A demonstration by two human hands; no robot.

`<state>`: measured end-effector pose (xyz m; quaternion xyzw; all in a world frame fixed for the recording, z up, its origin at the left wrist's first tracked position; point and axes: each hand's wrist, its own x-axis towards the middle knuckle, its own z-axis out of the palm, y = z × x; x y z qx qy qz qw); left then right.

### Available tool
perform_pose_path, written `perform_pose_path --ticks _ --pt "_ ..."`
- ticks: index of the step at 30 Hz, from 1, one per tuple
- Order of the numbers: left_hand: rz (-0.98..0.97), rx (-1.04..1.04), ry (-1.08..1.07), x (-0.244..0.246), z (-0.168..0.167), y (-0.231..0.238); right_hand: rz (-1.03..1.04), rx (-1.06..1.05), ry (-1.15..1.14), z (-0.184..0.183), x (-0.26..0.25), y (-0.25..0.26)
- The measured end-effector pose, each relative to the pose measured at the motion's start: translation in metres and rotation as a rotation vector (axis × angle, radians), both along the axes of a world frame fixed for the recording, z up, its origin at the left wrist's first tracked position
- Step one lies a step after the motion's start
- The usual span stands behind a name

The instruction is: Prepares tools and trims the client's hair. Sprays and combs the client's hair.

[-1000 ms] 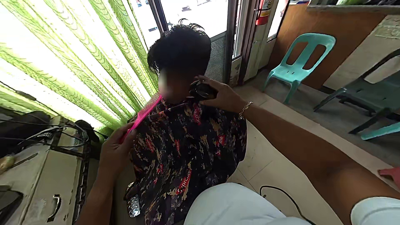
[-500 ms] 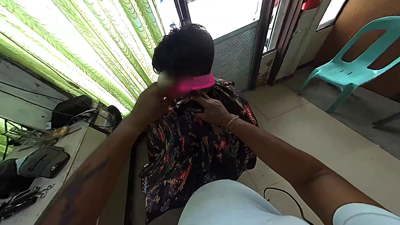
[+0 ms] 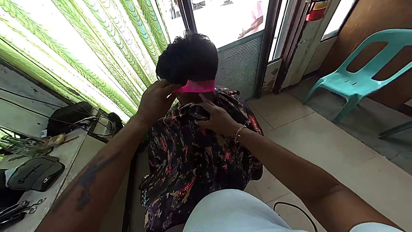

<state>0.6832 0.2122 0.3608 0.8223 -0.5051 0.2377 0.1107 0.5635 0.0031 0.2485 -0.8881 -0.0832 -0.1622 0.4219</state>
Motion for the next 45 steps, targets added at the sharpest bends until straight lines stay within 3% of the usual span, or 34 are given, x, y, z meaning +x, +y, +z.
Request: perform_pose_path --ticks 7,12,21,29,35,40,45 --pt "-0.041 -0.076 -0.11 0.009 0.0 -0.007 0.075 0.454 0.044 0.04 -0.031 -0.04" --pt "-0.052 -0.102 -0.168 0.014 -0.008 -0.008 -0.018 0.685 0.069 0.043 -0.027 -0.08" --pt "-0.042 -0.134 -0.171 0.017 -0.011 -0.011 0.046 0.715 0.223 0.053 -0.011 -0.08" --pt "-0.054 -0.165 -0.173 0.019 -0.014 -0.01 0.115 0.708 0.158 0.067 -0.006 -0.067" --pt "-0.051 -0.164 -0.165 0.019 -0.015 -0.01 0.035 0.68 0.184 0.052 -0.011 -0.068" --pt "-0.051 -0.162 -0.167 0.019 -0.014 -0.011 0.083 0.678 0.115 0.073 -0.007 -0.056" --pt "-0.058 -0.169 -0.163 0.018 -0.014 -0.011 0.023 0.666 0.16 0.054 -0.015 -0.064"
